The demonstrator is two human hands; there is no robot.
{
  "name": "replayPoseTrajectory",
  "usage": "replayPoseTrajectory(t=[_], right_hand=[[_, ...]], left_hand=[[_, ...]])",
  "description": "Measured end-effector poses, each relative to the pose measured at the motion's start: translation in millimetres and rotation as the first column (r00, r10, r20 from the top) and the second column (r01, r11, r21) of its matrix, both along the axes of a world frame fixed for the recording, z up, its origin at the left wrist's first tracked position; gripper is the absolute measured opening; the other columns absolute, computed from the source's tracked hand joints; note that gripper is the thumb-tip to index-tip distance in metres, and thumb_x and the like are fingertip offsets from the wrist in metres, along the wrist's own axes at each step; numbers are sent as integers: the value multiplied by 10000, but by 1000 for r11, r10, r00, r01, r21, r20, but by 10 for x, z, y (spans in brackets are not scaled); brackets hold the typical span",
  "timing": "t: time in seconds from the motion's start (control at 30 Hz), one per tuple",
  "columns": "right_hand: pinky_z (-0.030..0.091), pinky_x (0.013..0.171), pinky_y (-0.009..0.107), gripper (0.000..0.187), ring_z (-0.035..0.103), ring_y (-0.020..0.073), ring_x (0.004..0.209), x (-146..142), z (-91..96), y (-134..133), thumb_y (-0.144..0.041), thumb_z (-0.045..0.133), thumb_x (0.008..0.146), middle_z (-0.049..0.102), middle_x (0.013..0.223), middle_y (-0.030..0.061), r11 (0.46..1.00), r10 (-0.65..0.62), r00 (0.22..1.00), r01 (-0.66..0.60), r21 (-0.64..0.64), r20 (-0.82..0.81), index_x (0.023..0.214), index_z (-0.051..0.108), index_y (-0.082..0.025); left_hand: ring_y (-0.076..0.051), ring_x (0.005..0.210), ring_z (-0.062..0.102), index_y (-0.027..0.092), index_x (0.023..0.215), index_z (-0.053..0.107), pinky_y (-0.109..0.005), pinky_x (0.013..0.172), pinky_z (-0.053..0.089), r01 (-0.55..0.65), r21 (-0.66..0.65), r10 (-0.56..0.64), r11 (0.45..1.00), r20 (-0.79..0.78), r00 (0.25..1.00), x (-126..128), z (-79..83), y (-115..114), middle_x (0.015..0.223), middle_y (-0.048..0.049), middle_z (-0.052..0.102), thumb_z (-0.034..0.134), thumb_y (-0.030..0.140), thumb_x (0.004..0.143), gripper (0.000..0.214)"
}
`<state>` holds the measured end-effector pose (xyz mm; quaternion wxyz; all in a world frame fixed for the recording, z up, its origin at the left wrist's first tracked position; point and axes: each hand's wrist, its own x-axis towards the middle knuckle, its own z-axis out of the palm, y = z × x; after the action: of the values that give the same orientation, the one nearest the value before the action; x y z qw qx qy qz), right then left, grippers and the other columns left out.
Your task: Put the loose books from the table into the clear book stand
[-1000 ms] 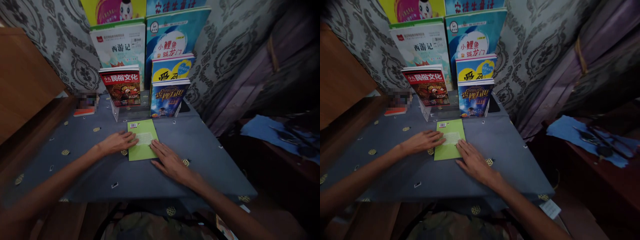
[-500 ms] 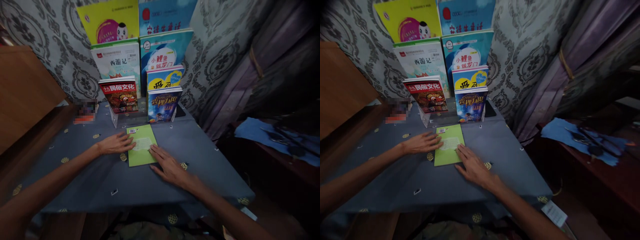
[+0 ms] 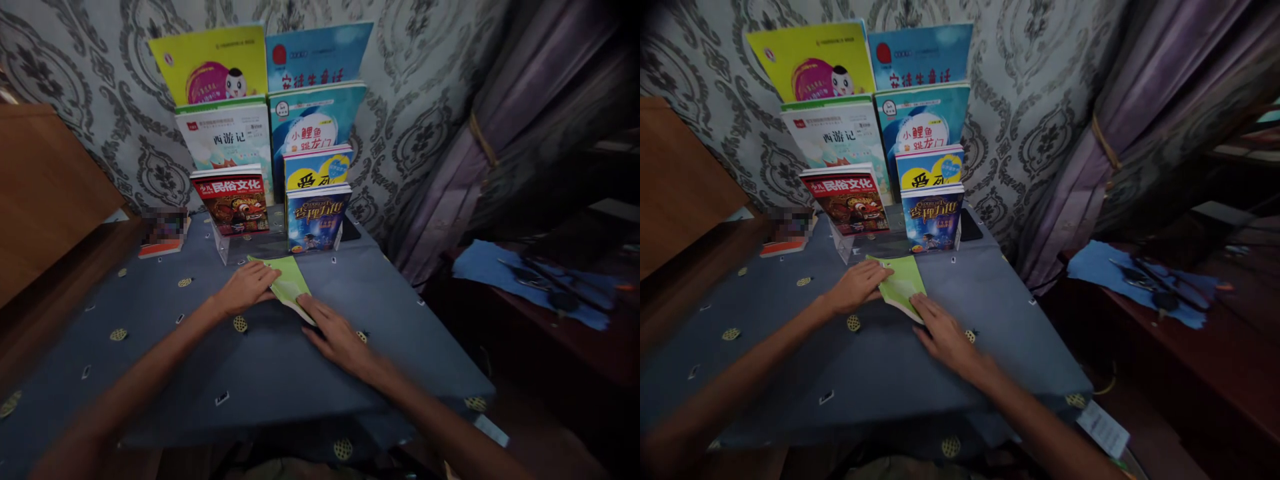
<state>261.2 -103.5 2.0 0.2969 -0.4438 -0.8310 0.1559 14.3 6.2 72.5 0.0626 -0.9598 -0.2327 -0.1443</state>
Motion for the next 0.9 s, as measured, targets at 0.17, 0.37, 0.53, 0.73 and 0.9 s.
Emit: replayPoseTrajectory(t=[0.17, 0.37, 0.53, 0.73, 0.9], right_hand=[[528, 1032, 482, 391, 664, 284, 1184, 55, 138, 44, -299, 516, 954, 705, 1280, 82, 986, -101, 959, 60, -158, -265, 1316, 642, -224], [579, 903, 433, 423, 729, 266, 946, 45, 255, 96, -526, 746, 773, 785, 1012, 56, 918, -253, 732, -25, -397, -632, 1047, 763, -204], [588, 818, 399, 433, 721, 236, 842, -95, 285, 150, -604, 782, 704, 780, 853, 51, 889, -233, 630, -171, -425, -741, 884, 776, -210], [524, 592, 275, 464, 608, 141, 585, -221, 480, 280, -642, 691, 779, 686, 662, 14, 861, -227, 657, -209, -463, -719, 780, 714, -179], [400, 453, 215, 486, 494, 94, 474, -181, 382, 420, -654, 630, 790, 547, 546, -38, 822, -319, 708, -125, -556, -630, 670, 582, -185]], left_hand=[[-180, 790, 626, 197, 877, 634, -273, 734, 460, -65, -283, 133, 957, 229, 964, 130, 95, -215, 824, -51, 664, 402, 547, 1001, 438], [-99, 560, 444, 184, 643, 537, -224, 569, 339, -46, -527, 382, 849, 550, 743, 192, 412, -491, 579, 41, 463, 505, 518, 946, 452], [-113, 577, 513, 175, 672, 573, -218, 554, 402, 200, -717, 645, 668, 692, 326, 174, 519, -429, 595, 28, 552, 641, 616, 826, 471], [-218, 760, 707, 156, 841, 664, -300, 679, 565, 438, -797, 852, 415, 509, 121, 27, 244, -204, 745, -52, 735, 807, 562, 655, 469], [-166, 537, 662, 165, 777, 604, -249, 464, 520, 212, -963, 906, 166, 234, 352, -192, -105, -164, 615, -12, 679, 741, 546, 719, 409]])
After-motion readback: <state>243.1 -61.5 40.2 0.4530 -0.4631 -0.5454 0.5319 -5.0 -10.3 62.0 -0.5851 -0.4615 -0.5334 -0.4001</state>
